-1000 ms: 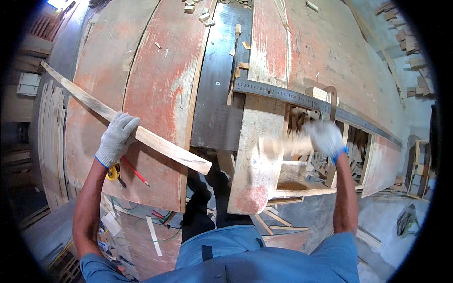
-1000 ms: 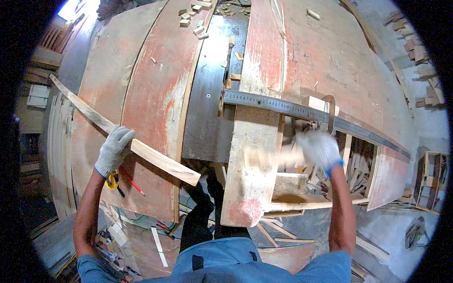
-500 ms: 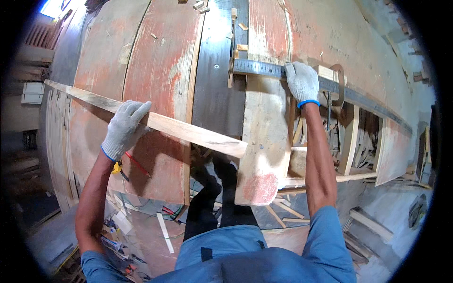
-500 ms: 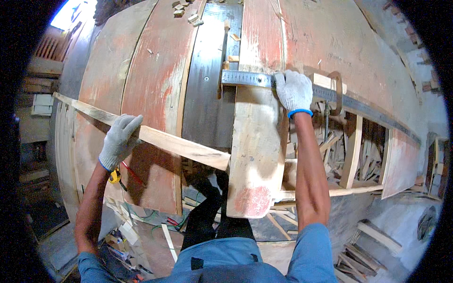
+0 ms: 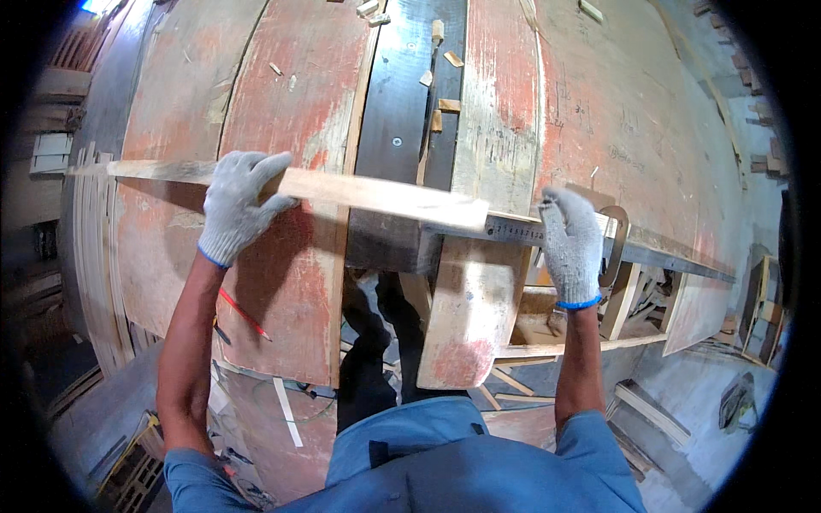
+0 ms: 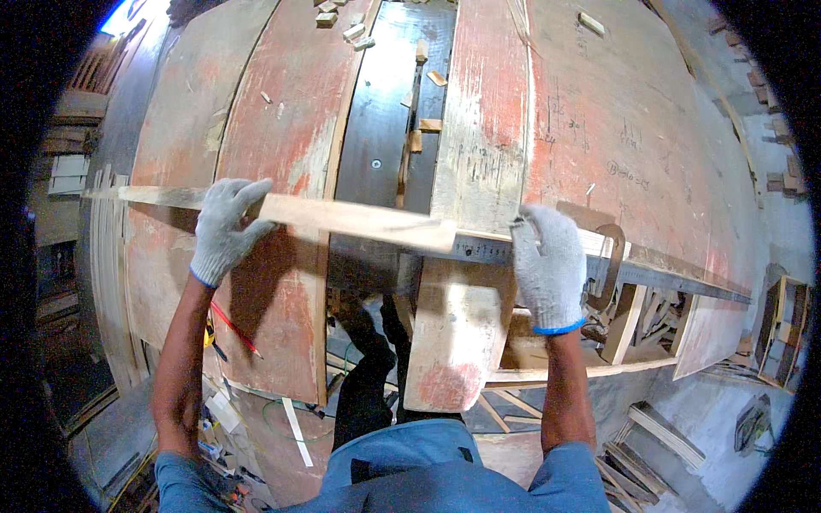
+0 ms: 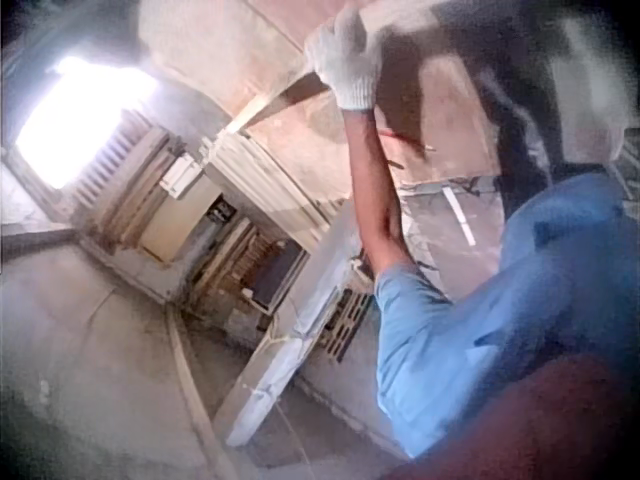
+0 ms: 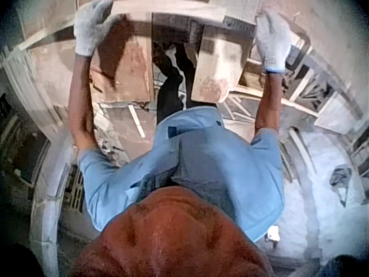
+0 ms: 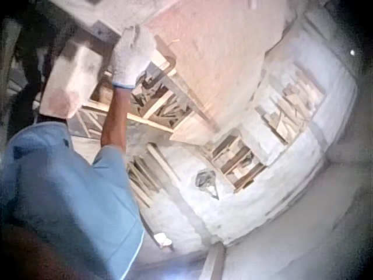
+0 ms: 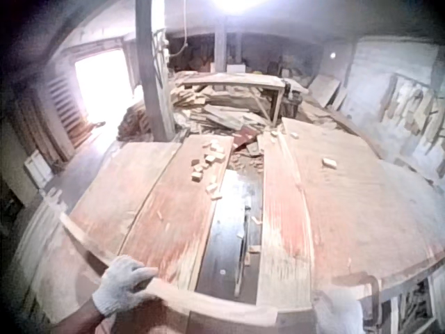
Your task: The person sits on the floor and uses a red pneumatic nail gun to assemble a rectangular wooden frame. They then stand up, pick up a metal ruler, and measure several wooden planks on a workbench, marking them with a pencil.
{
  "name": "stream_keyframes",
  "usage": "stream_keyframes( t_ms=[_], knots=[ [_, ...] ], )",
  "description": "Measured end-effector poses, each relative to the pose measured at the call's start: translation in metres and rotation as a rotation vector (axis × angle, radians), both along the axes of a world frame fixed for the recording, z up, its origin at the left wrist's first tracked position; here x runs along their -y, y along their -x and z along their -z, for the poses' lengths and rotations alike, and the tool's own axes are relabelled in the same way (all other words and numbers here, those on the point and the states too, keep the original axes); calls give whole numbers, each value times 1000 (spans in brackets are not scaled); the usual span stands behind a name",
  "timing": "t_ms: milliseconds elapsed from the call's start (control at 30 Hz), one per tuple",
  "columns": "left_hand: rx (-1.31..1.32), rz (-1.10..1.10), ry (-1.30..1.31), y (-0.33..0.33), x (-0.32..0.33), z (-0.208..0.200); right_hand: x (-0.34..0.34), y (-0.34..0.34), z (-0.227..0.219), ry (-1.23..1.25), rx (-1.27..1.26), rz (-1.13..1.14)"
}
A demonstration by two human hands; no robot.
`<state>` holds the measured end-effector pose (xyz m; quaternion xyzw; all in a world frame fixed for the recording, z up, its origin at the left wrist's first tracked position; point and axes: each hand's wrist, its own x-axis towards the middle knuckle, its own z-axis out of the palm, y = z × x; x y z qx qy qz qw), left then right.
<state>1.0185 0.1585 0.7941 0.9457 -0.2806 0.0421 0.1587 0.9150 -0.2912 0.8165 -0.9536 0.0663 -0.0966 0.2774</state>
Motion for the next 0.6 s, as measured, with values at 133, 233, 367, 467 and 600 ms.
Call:
stream_keyframes(
  t_ms=[133, 233, 367, 467, 600],
  knots=[
    [-35, -42, -57, -1, 53, 12, -30, -40, -3, 217, 300, -178],
    [-12, -59, -53, 2, 87, 24, -29, -54, 33, 257, -100, -287],
    [-51, -10, -7, 11, 103, 23, -10, -60, 63, 477, -44, -350],
    [-48, 42, -37, 13, 73, 21, 17, -46, 67, 601, -73, -240],
    [-117, -24, -4, 10, 23, 36, 40, -34, 46, 586, -70, -229]
  ],
)
